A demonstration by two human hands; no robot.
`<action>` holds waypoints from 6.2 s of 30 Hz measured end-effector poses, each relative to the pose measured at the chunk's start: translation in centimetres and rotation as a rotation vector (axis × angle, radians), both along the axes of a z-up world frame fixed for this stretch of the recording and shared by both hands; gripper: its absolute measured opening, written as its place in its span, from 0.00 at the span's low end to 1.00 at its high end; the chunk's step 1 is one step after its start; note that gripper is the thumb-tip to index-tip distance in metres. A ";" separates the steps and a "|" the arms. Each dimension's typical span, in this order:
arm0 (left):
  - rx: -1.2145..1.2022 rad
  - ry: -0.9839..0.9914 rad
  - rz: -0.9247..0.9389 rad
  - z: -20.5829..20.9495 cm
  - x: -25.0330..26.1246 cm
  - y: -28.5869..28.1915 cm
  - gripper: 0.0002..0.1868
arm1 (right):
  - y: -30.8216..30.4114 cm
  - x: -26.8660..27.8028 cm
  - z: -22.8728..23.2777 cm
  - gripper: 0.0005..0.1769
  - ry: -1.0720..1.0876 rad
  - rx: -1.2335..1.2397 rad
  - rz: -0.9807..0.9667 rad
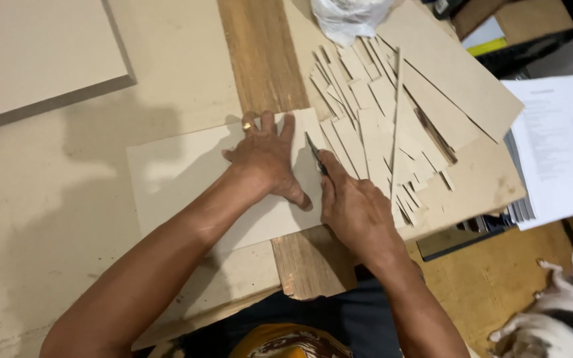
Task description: The person uses a utility knife to cut a rectangular piece of cardboard into thin strips on a wooden table. They repeatedly slice the cardboard, lift it to check the cuts, and then gather the resulting strips.
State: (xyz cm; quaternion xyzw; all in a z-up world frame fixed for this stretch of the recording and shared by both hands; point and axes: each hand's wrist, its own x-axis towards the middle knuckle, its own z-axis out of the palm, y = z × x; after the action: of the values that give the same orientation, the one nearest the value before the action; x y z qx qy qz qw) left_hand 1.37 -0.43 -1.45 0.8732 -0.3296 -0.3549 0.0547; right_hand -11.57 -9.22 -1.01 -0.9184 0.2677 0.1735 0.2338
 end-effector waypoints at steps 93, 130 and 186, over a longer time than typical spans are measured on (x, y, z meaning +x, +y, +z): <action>-0.188 -0.223 -0.060 -6.6 2.3 3.1 0.65 | -2.8 -11.7 -8.7 0.25 -0.531 -0.560 -0.183; -1.380 0.236 1.153 -9.5 -7.4 21.9 0.43 | -1.3 -6.9 -11.3 0.38 -0.861 0.599 -0.534; -1.487 -0.231 1.002 -0.6 -6.8 26.7 0.32 | 13.8 1.8 -0.8 0.40 -0.605 0.785 0.027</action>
State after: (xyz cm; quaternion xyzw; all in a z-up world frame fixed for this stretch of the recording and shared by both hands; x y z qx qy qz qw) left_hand -5.47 26.31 -2.10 0.6839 -0.0585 0.1049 0.7196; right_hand -9.77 4.57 -1.85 -0.7735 0.0905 -0.0101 0.6272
